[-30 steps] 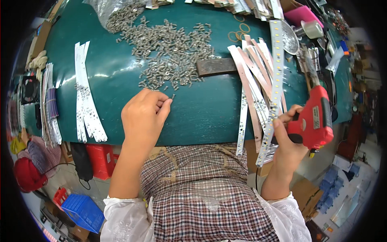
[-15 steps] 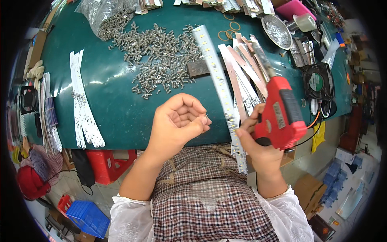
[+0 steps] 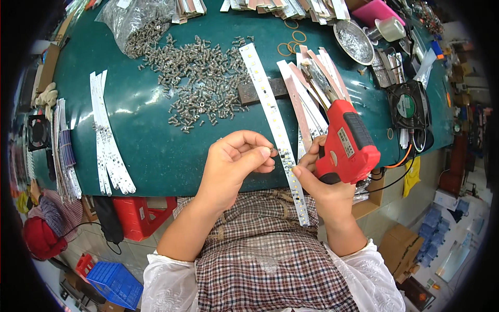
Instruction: The person attaches lenses and LEDs to circuit board strips using a handheld soldering gun.
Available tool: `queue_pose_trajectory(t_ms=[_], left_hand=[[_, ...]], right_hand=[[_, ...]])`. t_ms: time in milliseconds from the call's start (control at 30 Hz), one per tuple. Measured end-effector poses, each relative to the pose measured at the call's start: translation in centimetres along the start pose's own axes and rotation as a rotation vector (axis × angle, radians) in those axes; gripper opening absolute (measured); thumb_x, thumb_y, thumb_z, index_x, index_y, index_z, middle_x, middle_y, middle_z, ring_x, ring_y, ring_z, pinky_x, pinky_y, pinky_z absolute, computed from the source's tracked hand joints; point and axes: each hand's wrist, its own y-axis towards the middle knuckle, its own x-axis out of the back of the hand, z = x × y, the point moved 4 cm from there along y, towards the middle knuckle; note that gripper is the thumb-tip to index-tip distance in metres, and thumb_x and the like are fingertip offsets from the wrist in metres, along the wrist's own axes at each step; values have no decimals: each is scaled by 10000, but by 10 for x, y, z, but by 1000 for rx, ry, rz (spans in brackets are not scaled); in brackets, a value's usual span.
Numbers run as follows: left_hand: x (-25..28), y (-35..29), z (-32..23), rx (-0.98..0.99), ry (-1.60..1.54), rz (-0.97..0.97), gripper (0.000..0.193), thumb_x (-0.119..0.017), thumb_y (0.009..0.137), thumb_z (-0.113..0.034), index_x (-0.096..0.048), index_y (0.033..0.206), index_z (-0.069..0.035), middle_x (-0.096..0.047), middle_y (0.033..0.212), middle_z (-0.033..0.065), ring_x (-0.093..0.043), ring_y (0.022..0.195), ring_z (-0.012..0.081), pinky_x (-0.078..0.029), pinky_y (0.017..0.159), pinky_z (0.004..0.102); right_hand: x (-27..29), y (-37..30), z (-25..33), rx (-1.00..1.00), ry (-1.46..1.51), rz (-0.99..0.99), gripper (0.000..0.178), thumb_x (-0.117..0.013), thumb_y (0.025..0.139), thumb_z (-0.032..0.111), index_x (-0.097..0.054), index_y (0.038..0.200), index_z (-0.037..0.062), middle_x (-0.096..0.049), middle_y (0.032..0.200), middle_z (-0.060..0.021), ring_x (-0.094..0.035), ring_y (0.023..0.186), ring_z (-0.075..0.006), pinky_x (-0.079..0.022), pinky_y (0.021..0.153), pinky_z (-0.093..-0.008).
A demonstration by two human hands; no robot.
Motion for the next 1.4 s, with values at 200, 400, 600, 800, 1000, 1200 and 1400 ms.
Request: queue_pose_trajectory(t_ms=[200, 400, 600, 800, 1000, 1200, 1400], left_hand=[[-3, -1, 1, -27, 17, -12, 110, -642, 886, -43, -609, 985, -6, -682, 933, 96, -671, 786, 122, -586, 731, 261], [-2, 0, 0, -55, -6, 21, 164, -648, 907, -32, -579, 1054, -8, -667, 962, 85, -671, 848, 132, -575, 765, 267], [-3, 0, -4, -105, 99, 18, 140, -637, 922, -53, -587, 1040, 3, -679, 957, 99, -673, 852, 136, -568, 766, 264], [-3, 0, -6, -66, 120, 48, 130, -634, 930, -66, -597, 1031, 7, -686, 936, 102, -674, 838, 137, -563, 754, 265], [-6, 0, -7, -86, 112, -8, 111, -642, 907, -75, -611, 987, -5, -691, 865, 97, -668, 743, 141, -555, 688, 268], [-6, -1, -7, -87, 117, -13, 111, -643, 908, -78, -611, 987, -7, -693, 869, 99, -668, 741, 142, -556, 684, 267], [-6, 0, -7, -83, 123, 0, 110, -644, 909, -79, -611, 986, -7, -696, 876, 102, -669, 741, 141, -556, 679, 265]], right_hand=[[2, 0, -3, -11, 19, -9, 502, -692, 813, -74, -446, 1248, -24, -608, 874, -17, -591, 774, -46, -477, 727, -201], [1, 0, -6, -49, 43, -34, 496, -699, 808, -73, -450, 1235, -23, -614, 868, -20, -594, 762, -47, -478, 717, -196], [2, 2, -7, -34, 45, -29, 461, -713, 798, -71, -457, 1176, -9, -621, 829, -24, -588, 719, -48, -480, 682, -201], [4, 3, -9, -26, 119, -14, 423, -716, 793, -72, -459, 1119, 8, -621, 813, -23, -573, 692, -44, -452, 634, -192], [4, 3, -9, -34, 127, -15, 420, -722, 793, -65, -465, 1117, 7, -625, 814, -27, -572, 692, -43, -448, 636, -192], [4, 3, -8, -36, 144, -31, 418, -730, 791, -56, -470, 1113, 4, -627, 812, -26, -575, 692, -44, -447, 637, -189], [6, 3, -9, -30, 143, -37, 420, -733, 789, -54, -468, 1110, 5, -622, 810, -29, -573, 691, -44, -445, 632, -190]])
